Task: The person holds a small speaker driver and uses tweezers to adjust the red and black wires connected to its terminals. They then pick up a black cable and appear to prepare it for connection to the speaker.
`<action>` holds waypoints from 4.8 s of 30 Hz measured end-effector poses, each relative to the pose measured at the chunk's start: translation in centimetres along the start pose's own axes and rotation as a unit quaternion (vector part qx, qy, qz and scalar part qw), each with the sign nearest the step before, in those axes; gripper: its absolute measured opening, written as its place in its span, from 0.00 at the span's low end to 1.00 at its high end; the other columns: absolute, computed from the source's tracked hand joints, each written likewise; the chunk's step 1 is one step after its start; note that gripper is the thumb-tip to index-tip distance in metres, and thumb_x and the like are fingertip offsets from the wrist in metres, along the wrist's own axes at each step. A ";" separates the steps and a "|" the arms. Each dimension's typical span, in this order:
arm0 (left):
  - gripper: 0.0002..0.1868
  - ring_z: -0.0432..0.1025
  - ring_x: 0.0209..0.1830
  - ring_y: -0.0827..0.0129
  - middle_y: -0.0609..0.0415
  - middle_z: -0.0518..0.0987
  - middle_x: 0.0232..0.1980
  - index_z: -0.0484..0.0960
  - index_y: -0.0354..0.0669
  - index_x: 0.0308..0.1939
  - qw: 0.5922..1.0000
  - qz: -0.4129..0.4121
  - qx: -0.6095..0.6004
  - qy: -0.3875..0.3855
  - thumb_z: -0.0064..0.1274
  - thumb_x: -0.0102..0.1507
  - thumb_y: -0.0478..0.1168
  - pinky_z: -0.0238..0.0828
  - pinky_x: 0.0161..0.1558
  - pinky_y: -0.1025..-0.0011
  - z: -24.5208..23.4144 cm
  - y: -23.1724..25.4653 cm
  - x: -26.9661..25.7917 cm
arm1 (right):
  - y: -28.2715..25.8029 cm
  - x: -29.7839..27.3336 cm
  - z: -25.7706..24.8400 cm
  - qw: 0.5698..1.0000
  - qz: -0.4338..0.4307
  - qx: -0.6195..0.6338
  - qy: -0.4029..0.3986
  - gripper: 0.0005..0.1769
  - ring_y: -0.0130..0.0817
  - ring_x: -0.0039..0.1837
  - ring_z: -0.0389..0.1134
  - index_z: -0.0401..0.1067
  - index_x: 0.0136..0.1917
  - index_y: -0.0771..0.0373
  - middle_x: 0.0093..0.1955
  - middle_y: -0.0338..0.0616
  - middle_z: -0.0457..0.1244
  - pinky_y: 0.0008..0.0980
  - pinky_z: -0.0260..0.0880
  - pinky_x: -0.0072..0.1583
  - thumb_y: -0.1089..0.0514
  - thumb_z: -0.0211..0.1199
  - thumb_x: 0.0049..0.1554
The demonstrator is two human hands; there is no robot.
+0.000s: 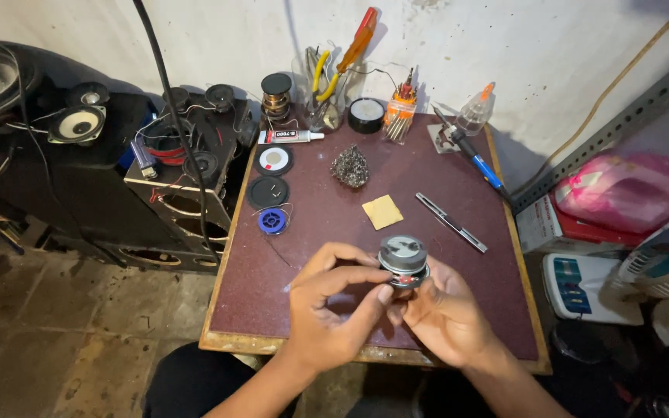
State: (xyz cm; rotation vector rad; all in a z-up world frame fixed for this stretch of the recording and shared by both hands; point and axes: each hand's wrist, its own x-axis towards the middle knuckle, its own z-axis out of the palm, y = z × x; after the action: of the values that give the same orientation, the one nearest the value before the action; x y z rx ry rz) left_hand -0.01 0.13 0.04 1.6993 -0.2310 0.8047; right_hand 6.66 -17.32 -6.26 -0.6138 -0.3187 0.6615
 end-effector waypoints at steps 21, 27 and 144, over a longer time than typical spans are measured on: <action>0.16 0.75 0.55 0.55 0.42 0.79 0.57 0.82 0.42 0.55 0.991 0.112 0.052 -0.051 0.48 0.69 0.45 0.72 0.55 0.63 -0.7 0.2 0.4 | -0.9 0.1 1.6 0.999 0.004 -0.030 -0.034 0.48 0.35 0.47 0.67 0.51 0.80 0.73 0.55 0.50 0.66 0.33 0.71 0.44 0.67 0.74 0.53; 0.11 0.78 0.44 0.60 0.48 0.81 0.47 0.85 0.41 0.44 0.988 0.135 0.071 -0.027 0.57 0.64 0.43 0.69 0.50 0.64 -0.9 0.7 1.2 | -1.5 0.2 2.4 0.990 -0.040 -0.137 -0.019 0.46 0.35 0.57 0.67 0.53 0.78 0.76 0.62 0.51 0.64 0.34 0.72 0.51 0.59 0.73 0.55; 0.13 0.71 0.16 0.76 0.57 0.81 0.23 0.89 0.41 0.37 0.955 -0.283 -0.074 0.042 0.52 0.66 0.44 0.66 0.18 0.78 -2.4 -1.7 2.1 | -5.0 2.8 -2.9 0.593 -0.044 -0.791 0.144 0.12 0.35 0.52 0.75 0.83 0.51 0.54 0.49 0.36 0.73 0.33 0.71 0.56 0.60 0.69 0.52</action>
State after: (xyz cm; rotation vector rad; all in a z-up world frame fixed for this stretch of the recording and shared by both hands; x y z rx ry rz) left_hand 1.59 3.39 0.24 1.4765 0.2450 0.4156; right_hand 12.50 -19.84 -5.16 -2.3975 -0.5975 -0.0375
